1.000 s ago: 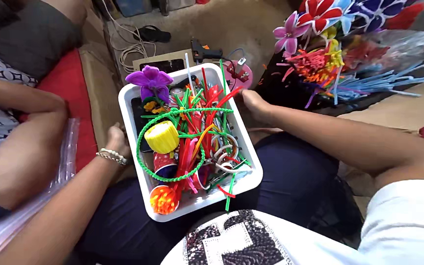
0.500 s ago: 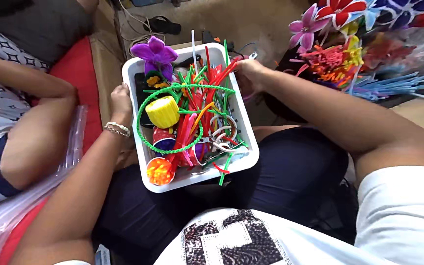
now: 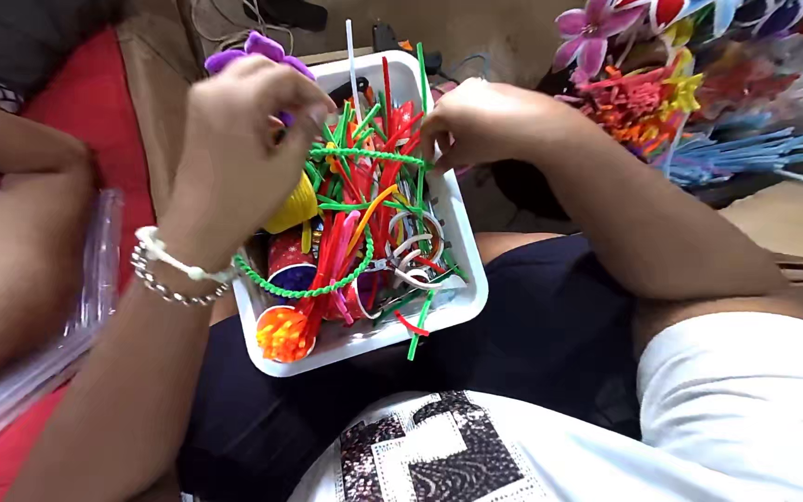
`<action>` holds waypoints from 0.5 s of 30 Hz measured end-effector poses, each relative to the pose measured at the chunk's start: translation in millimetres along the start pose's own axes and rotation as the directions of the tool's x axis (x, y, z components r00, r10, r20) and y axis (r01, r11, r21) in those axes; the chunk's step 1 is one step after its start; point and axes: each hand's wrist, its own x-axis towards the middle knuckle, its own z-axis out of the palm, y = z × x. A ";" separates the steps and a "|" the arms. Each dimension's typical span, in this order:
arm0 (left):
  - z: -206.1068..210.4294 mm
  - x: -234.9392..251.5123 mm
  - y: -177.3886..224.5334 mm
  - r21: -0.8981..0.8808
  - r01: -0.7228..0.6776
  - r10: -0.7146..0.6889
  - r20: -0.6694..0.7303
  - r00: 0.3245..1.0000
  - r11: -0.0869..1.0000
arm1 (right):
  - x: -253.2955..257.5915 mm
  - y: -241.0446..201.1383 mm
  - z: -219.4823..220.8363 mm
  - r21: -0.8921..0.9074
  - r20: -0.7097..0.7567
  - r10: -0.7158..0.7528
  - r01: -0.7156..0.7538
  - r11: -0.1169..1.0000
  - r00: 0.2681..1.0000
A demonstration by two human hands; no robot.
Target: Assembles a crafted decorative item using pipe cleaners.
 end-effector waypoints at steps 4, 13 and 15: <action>30.4 -20.6 -3.0 0.045 -0.055 0.056 -0.030 0.998 0.997 | 6.0 7.9 14.1 -0.013 0.007 -0.098 0.098 0.995 0.995; 25.3 -40.7 -31.3 0.097 0.067 -0.072 0.040 0.997 0.993 | 3.0 -1.7 13.3 0.026 -0.112 -0.090 0.093 0.995 0.990; 21.3 -40.8 -31.6 0.072 0.069 -0.069 0.001 0.998 0.995 | -6.5 -7.5 6.9 0.079 -0.248 -0.165 0.190 0.979 0.954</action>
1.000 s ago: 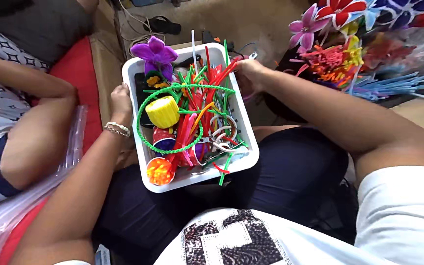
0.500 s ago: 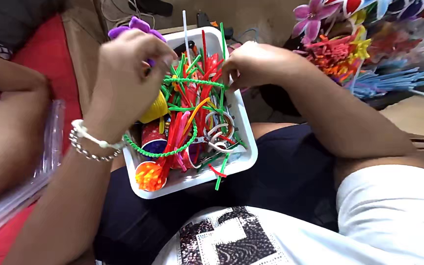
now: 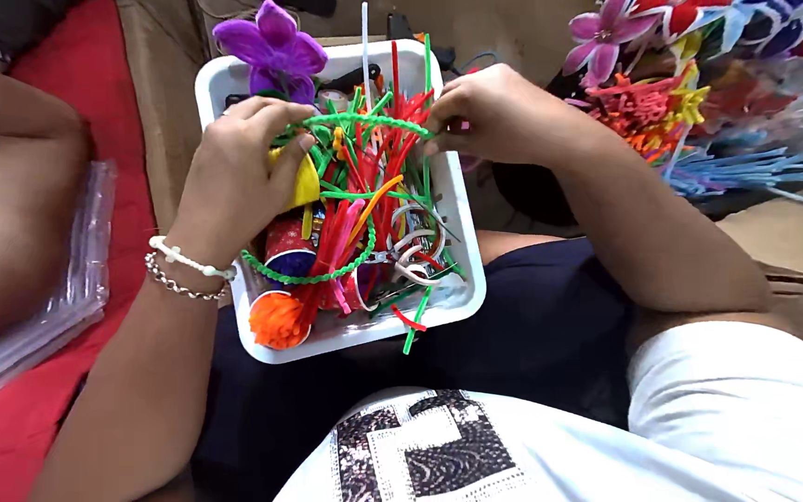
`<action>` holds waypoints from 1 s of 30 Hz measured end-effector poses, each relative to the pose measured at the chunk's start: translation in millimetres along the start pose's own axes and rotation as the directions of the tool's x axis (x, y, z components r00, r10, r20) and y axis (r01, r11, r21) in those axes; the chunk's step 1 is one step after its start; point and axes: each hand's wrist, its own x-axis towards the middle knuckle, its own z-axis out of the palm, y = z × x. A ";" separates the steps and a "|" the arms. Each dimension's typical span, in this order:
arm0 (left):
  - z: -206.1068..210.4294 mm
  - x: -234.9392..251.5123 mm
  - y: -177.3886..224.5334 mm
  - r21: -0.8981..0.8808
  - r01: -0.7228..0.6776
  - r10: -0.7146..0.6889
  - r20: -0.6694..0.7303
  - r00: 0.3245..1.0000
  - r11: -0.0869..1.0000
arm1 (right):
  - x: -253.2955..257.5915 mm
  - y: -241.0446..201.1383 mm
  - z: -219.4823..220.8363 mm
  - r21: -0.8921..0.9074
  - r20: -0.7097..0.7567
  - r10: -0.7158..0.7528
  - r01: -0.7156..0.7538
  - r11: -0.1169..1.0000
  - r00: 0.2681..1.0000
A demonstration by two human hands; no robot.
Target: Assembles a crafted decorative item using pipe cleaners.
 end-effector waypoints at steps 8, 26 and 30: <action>-13.4 -3.3 -10.4 -0.109 0.105 -0.110 -0.039 0.993 0.988 | 0.9 -15.4 -10.6 0.470 -0.311 0.132 0.031 0.882 0.941; -47.8 -13.0 -20.2 0.052 0.096 -0.079 -0.259 0.963 0.994 | 15.1 -7.0 11.3 0.612 0.039 0.094 -0.098 0.785 0.995; -49.1 -14.1 -21.6 0.040 0.164 -0.150 -0.237 0.960 0.986 | 14.4 -9.6 13.4 0.677 -0.021 0.055 -0.026 0.735 0.998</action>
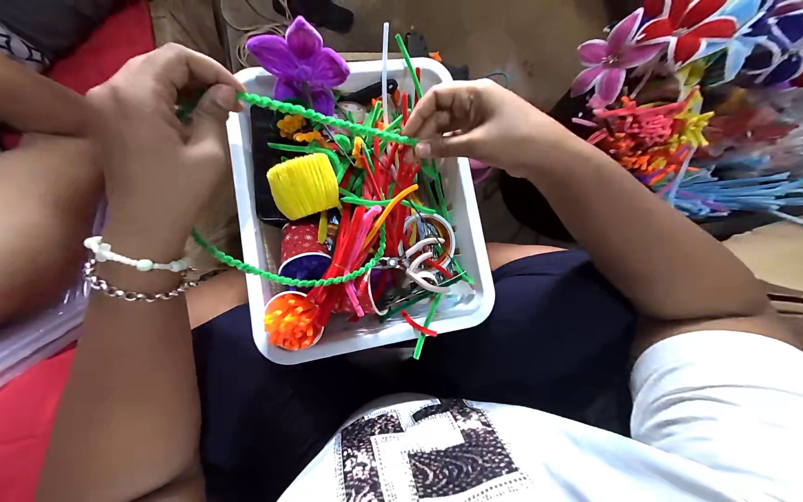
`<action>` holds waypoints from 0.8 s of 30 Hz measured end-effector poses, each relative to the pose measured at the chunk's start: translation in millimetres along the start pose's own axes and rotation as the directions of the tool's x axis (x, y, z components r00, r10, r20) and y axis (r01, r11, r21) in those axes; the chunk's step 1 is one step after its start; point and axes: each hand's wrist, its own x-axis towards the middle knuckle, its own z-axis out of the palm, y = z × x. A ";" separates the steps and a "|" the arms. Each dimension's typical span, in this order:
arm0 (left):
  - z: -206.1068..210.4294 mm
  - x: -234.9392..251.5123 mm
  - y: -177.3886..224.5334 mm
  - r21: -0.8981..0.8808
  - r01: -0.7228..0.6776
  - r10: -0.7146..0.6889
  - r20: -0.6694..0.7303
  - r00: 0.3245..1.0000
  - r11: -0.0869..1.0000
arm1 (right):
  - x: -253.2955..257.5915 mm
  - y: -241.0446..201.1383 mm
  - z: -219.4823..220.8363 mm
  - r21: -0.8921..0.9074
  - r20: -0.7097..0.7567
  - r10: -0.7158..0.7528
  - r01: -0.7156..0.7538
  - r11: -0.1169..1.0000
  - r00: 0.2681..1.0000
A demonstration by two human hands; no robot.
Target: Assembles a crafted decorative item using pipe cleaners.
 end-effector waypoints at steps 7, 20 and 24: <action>29.9 -6.6 40.3 -0.169 -0.277 0.290 0.062 0.955 0.946 | -2.4 -20.2 19.3 -0.212 0.002 -0.357 0.349 0.913 0.934; 23.7 -11.6 56.1 -0.223 -0.222 0.199 -0.119 0.973 0.949 | 0.7 -30.9 30.5 -0.539 -0.152 -0.554 0.401 0.741 0.819; 19.4 -6.9 40.5 -0.293 -0.147 0.100 -0.169 0.980 0.945 | 6.9 -2.6 24.1 -0.527 -0.143 -0.205 0.101 0.844 0.968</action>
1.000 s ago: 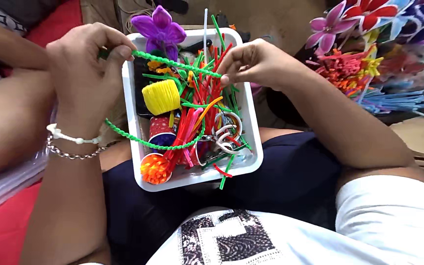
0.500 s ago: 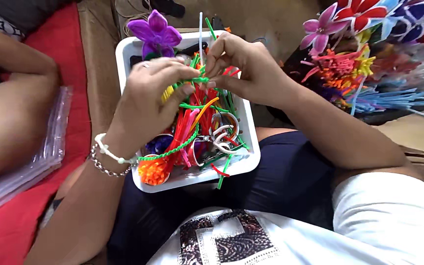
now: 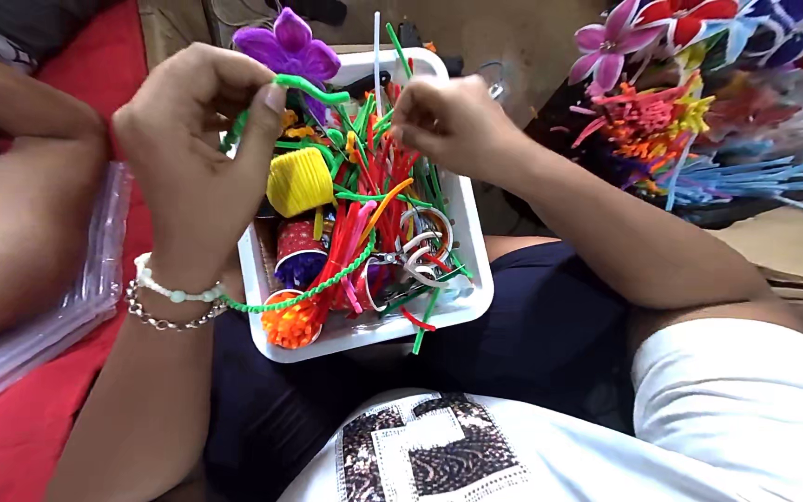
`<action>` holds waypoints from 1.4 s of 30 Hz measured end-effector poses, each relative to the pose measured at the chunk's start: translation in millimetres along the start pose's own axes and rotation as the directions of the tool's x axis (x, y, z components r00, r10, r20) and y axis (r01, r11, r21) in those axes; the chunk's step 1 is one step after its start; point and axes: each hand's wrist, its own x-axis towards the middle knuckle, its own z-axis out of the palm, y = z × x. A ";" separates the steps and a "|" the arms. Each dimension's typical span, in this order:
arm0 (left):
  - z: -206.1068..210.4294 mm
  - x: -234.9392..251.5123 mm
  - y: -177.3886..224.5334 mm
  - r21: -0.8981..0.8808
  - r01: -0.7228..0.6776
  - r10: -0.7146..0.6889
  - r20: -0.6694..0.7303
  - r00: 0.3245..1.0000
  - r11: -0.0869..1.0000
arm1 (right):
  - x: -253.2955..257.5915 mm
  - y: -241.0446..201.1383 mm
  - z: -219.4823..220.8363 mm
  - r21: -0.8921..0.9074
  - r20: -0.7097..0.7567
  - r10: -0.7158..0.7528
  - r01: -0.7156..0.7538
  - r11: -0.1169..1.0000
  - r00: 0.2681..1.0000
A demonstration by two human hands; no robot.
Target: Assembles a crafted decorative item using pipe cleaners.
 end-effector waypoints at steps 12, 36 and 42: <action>4.5 -2.5 4.9 -0.471 0.263 -0.248 0.094 0.964 0.842 | 7.8 8.8 22.7 0.245 0.224 0.241 -0.294 0.924 0.944; 17.0 -8.2 19.8 -0.462 0.286 -0.271 0.100 0.957 0.840 | -12.7 -31.8 -42.2 0.339 -0.714 -0.162 0.539 0.771 0.681; 16.8 -7.9 20.5 -0.510 0.322 -0.313 0.105 0.944 0.798 | -12.5 -34.2 -38.5 0.368 -0.725 -0.165 0.579 0.727 0.668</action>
